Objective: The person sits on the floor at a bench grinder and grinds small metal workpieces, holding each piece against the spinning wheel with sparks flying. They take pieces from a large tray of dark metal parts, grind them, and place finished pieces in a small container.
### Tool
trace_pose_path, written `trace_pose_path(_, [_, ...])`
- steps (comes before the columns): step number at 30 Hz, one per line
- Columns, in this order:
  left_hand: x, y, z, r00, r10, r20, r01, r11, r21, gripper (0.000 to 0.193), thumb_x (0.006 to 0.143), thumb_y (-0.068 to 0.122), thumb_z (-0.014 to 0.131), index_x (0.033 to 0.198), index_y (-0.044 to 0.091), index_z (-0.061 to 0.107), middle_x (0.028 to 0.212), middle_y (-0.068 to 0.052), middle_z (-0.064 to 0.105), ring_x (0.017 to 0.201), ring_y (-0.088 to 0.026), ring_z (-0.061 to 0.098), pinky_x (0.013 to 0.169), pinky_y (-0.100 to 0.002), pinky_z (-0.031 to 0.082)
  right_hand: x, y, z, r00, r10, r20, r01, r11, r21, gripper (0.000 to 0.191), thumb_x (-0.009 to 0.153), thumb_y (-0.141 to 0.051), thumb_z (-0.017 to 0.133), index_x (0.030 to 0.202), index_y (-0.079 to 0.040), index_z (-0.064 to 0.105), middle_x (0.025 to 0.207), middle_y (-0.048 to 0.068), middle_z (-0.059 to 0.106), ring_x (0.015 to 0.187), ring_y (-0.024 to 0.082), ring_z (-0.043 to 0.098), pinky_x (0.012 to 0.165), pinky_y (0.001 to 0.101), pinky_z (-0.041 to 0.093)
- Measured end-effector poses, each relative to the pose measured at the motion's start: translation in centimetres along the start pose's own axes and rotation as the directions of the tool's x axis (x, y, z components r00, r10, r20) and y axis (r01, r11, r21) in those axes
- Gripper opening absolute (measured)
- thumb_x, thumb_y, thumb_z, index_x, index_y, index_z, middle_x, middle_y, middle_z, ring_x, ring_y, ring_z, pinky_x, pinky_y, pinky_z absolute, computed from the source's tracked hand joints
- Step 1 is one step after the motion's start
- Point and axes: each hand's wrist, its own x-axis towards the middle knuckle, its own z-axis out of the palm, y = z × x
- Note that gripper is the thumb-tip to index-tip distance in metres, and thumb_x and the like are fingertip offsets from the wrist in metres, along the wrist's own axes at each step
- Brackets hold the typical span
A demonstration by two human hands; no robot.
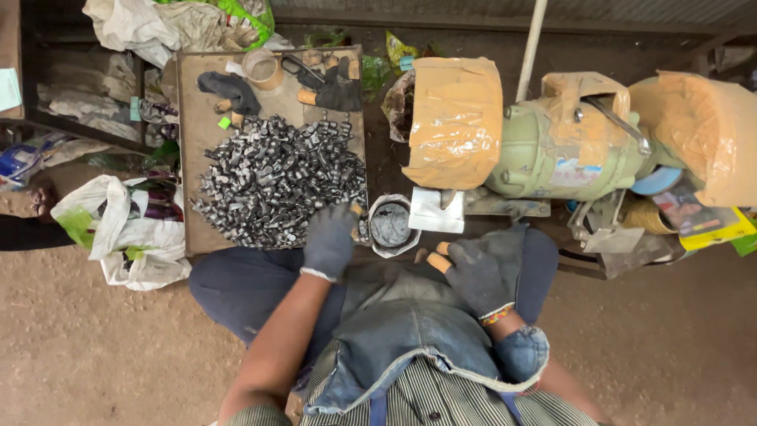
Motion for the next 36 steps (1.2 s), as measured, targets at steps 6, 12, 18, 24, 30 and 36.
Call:
trace_pose_path(6, [1.9, -3.9, -0.1, 0.991, 0.135, 0.022, -0.134, 0.991, -0.005, 0.033, 0.087, 0.007, 0.057, 0.118, 0.014, 0.067, 0.112, -0.008, 0.065, 0.103, -0.030, 0.065, 0.087, -0.045, 0.052, 0.7, -1.5, -2.1, 0.998, -0.026, -0.062, 0.035, 0.989, 0.143, 0.030, 0.082, -0.016, 0.067, 0.111, -0.019, 0.073, 0.103, 0.005, 0.067, 0.094, 0.027, 0.066, 0.072, 0.0406, 0.055])
trace_pose_path(12, [-0.6, -0.7, -4.1, 0.978, 0.037, -0.206, -0.150, 0.810, -0.567, 0.020, 0.093, 0.009, 0.063, 0.111, 0.005, 0.067, 0.103, -0.016, 0.068, 0.092, -0.038, 0.069, 0.080, -0.046, 0.055, 1.9, -2.4, -4.2, 0.758, 0.538, 0.369, -0.633, 0.468, 0.617, 0.040, 0.084, -0.033, 0.077, 0.116, -0.011, 0.072, 0.106, 0.005, 0.078, 0.098, 0.023, 0.076, 0.084, 0.0340, 0.057])
trace_pose_path(18, [-3.1, 8.0, -8.0, 0.779, 0.184, -0.599, -0.620, 0.361, -0.696, 0.018, 0.102, 0.015, 0.066, 0.118, 0.007, 0.062, 0.120, -0.013, 0.070, 0.110, -0.035, 0.071, 0.096, -0.042, 0.058, 2.9, -1.9, -6.3, 0.848, 0.272, 0.456, -0.434, -0.140, 0.890, 0.037, 0.091, -0.030, 0.077, 0.118, -0.006, 0.069, 0.114, 0.017, 0.070, 0.101, 0.023, 0.074, 0.090, 0.0342, 0.056])
trace_pose_path(24, [1.2, 8.8, -10.7, 0.870, 0.105, -0.481, -0.445, 0.585, -0.678, 0.029, 0.088, 0.019, 0.074, 0.114, 0.007, 0.070, 0.114, -0.016, 0.069, 0.100, -0.038, 0.068, 0.084, -0.046, 0.054, 4.4, -0.2, -6.5, 0.878, 0.459, -0.135, -0.421, 0.875, 0.238, 0.027, 0.085, -0.029, 0.080, 0.103, -0.010, 0.073, 0.090, 0.013, 0.066, 0.084, 0.034, 0.067, 0.069, 0.0432, 0.053])
trace_pose_path(30, [5.2, 8.4, -10.1, 0.861, 0.277, -0.426, -0.483, 0.708, -0.515, 0.026, 0.086, 0.029, 0.075, 0.104, 0.010, 0.074, 0.103, -0.013, 0.070, 0.100, -0.037, 0.065, 0.086, -0.049, 0.050, 5.1, 0.1, -5.0, 0.832, 0.446, -0.330, -0.348, 0.883, 0.316, 0.023, 0.087, -0.025, 0.079, 0.100, -0.009, 0.069, 0.092, 0.011, 0.065, 0.083, 0.033, 0.066, 0.068, 0.0426, 0.053])
trace_pose_path(36, [6.7, 7.4, -9.7, 0.853, 0.402, -0.333, -0.522, 0.689, -0.503, 0.027, 0.087, 0.032, 0.074, 0.099, 0.008, 0.072, 0.104, -0.015, 0.069, 0.100, -0.039, 0.064, 0.084, -0.049, 0.051, 5.4, 2.4, -4.0, 0.863, 0.407, -0.298, -0.283, 0.880, 0.381, 0.025, 0.083, -0.025, 0.083, 0.097, -0.009, 0.070, 0.090, 0.009, 0.066, 0.079, 0.030, 0.068, 0.064, 0.0411, 0.054])
